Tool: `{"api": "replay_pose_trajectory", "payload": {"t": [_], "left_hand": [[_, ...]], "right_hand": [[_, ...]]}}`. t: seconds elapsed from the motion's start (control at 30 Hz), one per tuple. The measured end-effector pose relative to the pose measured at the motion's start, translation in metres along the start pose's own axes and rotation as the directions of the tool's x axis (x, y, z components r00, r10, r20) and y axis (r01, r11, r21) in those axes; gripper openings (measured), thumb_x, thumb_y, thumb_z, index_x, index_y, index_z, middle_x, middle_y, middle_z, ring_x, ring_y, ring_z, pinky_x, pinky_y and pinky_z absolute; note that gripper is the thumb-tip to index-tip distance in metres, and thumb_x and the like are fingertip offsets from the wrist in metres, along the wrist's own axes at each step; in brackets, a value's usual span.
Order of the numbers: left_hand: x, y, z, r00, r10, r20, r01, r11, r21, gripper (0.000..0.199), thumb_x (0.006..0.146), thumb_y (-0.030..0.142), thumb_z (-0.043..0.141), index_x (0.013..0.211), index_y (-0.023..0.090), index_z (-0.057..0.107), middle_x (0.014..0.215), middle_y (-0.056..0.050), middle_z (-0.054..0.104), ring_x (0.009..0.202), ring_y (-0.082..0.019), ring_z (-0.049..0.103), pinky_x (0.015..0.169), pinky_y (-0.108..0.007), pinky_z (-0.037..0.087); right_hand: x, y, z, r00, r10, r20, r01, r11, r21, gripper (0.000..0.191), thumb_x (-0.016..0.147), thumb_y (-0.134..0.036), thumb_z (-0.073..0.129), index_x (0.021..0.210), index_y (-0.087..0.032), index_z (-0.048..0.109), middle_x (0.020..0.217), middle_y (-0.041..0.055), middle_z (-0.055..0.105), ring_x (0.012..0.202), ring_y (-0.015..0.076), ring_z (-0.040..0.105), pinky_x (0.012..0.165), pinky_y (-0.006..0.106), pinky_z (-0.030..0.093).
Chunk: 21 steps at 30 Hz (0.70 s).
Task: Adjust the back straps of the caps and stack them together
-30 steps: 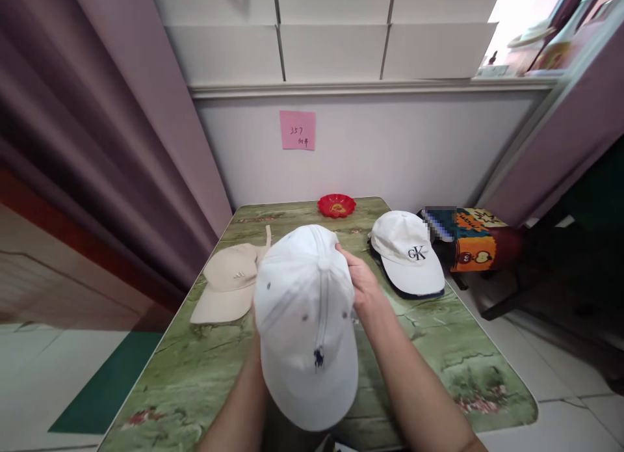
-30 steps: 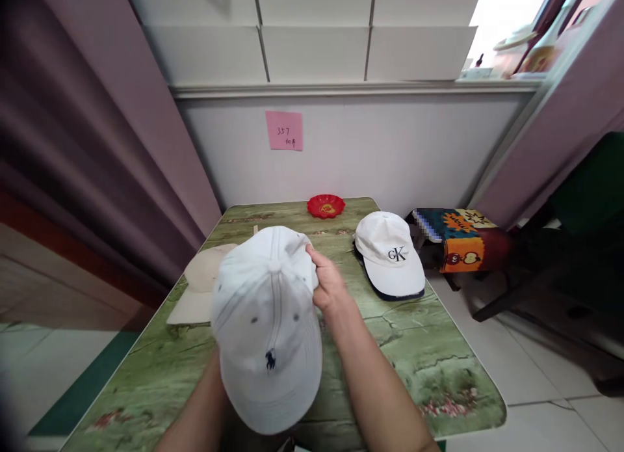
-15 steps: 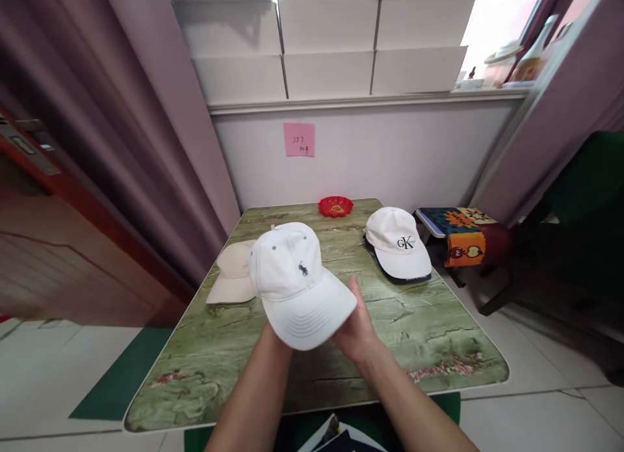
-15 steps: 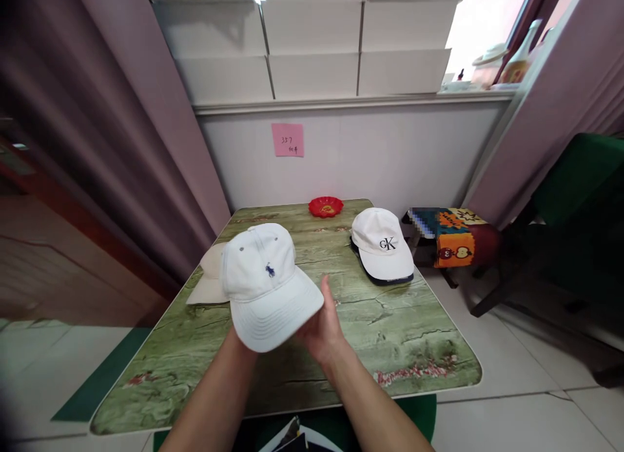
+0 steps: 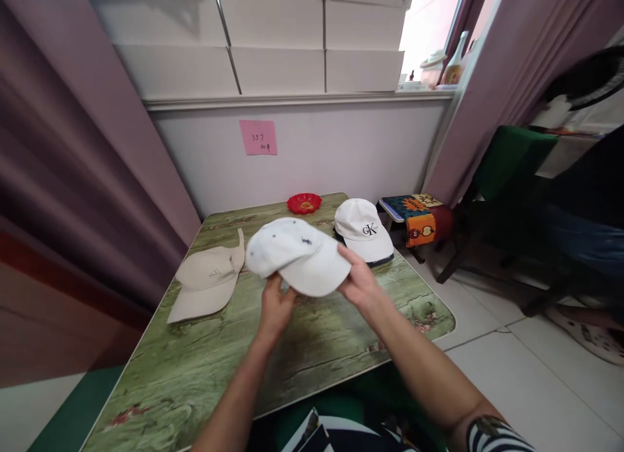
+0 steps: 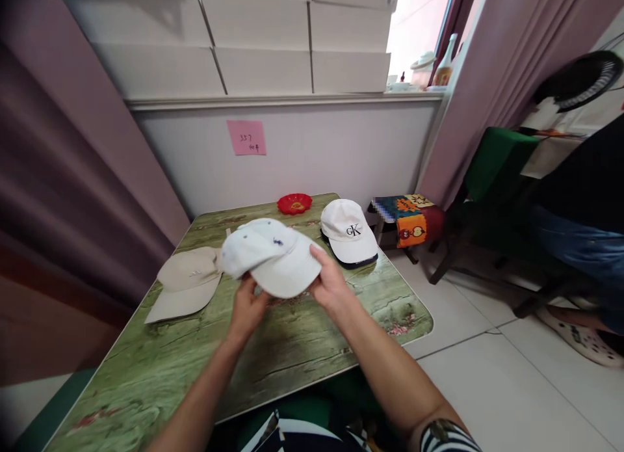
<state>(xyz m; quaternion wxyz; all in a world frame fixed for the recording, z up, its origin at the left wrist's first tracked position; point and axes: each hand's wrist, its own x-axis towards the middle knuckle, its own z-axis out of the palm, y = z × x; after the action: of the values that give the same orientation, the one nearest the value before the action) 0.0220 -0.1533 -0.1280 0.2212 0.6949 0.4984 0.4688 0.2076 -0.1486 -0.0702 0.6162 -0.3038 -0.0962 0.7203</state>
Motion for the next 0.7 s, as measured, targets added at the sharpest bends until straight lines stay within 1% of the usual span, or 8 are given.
{"api": "replay_pose_trajectory", "payload": {"t": [0.07,0.13,0.23,0.33,0.43,0.57,0.63,0.7], "left_hand": [[-0.012,-0.009,0.004,0.999,0.041,0.022,-0.042,0.998,0.04,0.032,0.091,0.032,0.058,0.12,0.02,0.063,0.136,-0.012,0.058,0.128,-0.029,0.052,0.11,-0.052,0.04],[-0.025,-0.02,0.006,0.992,0.07,0.101,-0.077,0.995,0.067,0.027,0.091,0.031,0.055,0.112,0.021,0.068,0.134,-0.011,0.06,0.125,-0.027,0.056,0.109,-0.049,0.041],[-0.039,-0.038,0.008,0.983,0.062,0.175,-0.078,0.993,0.084,0.023,0.091,0.029,0.053,0.102,0.021,0.071,0.125,-0.011,0.066,0.117,-0.025,0.062,0.104,-0.047,0.047],[-0.045,-0.053,0.007,0.984,0.03,0.174,-0.048,0.994,0.103,0.022,0.088,0.029,0.055,0.1,0.022,0.072,0.122,-0.011,0.068,0.114,-0.026,0.064,0.101,-0.049,0.049],[-0.046,-0.059,0.005,0.986,0.014,0.168,-0.031,0.995,0.098,0.021,0.088,0.03,0.056,0.099,0.022,0.072,0.121,-0.011,0.067,0.114,-0.027,0.064,0.101,-0.049,0.049],[-0.046,-0.06,0.003,0.982,0.003,0.188,-0.019,0.997,0.08,0.022,0.089,0.031,0.055,0.099,0.022,0.072,0.12,-0.011,0.067,0.113,-0.026,0.063,0.101,-0.049,0.049],[-0.047,-0.059,0.002,0.981,-0.006,0.193,-0.008,0.997,0.072,0.022,0.089,0.031,0.055,0.099,0.022,0.072,0.119,-0.011,0.067,0.113,-0.026,0.063,0.1,-0.049,0.049],[-0.047,-0.059,0.002,0.982,-0.013,0.191,0.001,0.998,0.063,0.021,0.088,0.031,0.056,0.097,0.022,0.072,0.119,-0.011,0.067,0.112,-0.026,0.063,0.1,-0.049,0.049]], "right_hand": [[0.018,-0.031,0.009,0.992,-0.128,0.005,0.128,0.992,-0.02,0.031,0.084,-0.025,0.065,0.114,-0.017,0.064,0.095,0.0045,0.078,0.1,0.0232,0.072,0.094,0.042,0.057],[0.035,-0.063,0.019,0.966,-0.258,0.026,0.259,0.966,-0.022,0.03,0.086,-0.029,0.065,0.115,-0.019,0.063,0.096,0.0033,0.078,0.1,0.0211,0.071,0.093,0.04,0.058],[0.06,-0.107,0.03,0.89,-0.45,0.068,0.452,0.891,-0.024,0.03,0.09,-0.033,0.061,0.116,-0.019,0.063,0.099,0.0025,0.077,0.104,0.0185,0.07,0.092,0.037,0.058],[0.086,-0.137,0.022,0.829,-0.556,0.061,0.558,0.829,-0.039,0.026,0.095,-0.034,0.055,0.117,-0.022,0.063,0.102,0.0002,0.076,0.105,0.0143,0.069,0.091,0.032,0.057],[0.11,-0.142,-0.014,0.851,-0.517,-0.093,0.52,0.854,0.011,0.024,0.096,-0.032,0.055,0.114,-0.02,0.065,0.098,0.0001,0.077,0.098,0.0126,0.071,0.09,0.03,0.058],[0.129,-0.12,-0.078,0.852,-0.345,-0.394,0.376,0.927,0.002,0.018,0.097,-0.025,0.053,0.107,-0.016,0.065,0.09,0.0021,0.077,0.078,0.0114,0.073,0.08,0.028,0.06],[0.133,-0.109,-0.101,0.85,-0.309,-0.426,0.342,0.94,0.001,0.018,0.098,-0.021,0.05,0.105,-0.015,0.065,0.084,0.0025,0.077,0.07,0.0103,0.072,0.075,0.025,0.06],[0.135,-0.105,-0.113,0.857,-0.298,-0.42,0.329,0.944,0.002,0.016,0.097,-0.017,0.05,0.102,-0.015,0.065,0.078,0.0013,0.076,0.066,0.0102,0.072,0.072,0.024,0.06]]}}
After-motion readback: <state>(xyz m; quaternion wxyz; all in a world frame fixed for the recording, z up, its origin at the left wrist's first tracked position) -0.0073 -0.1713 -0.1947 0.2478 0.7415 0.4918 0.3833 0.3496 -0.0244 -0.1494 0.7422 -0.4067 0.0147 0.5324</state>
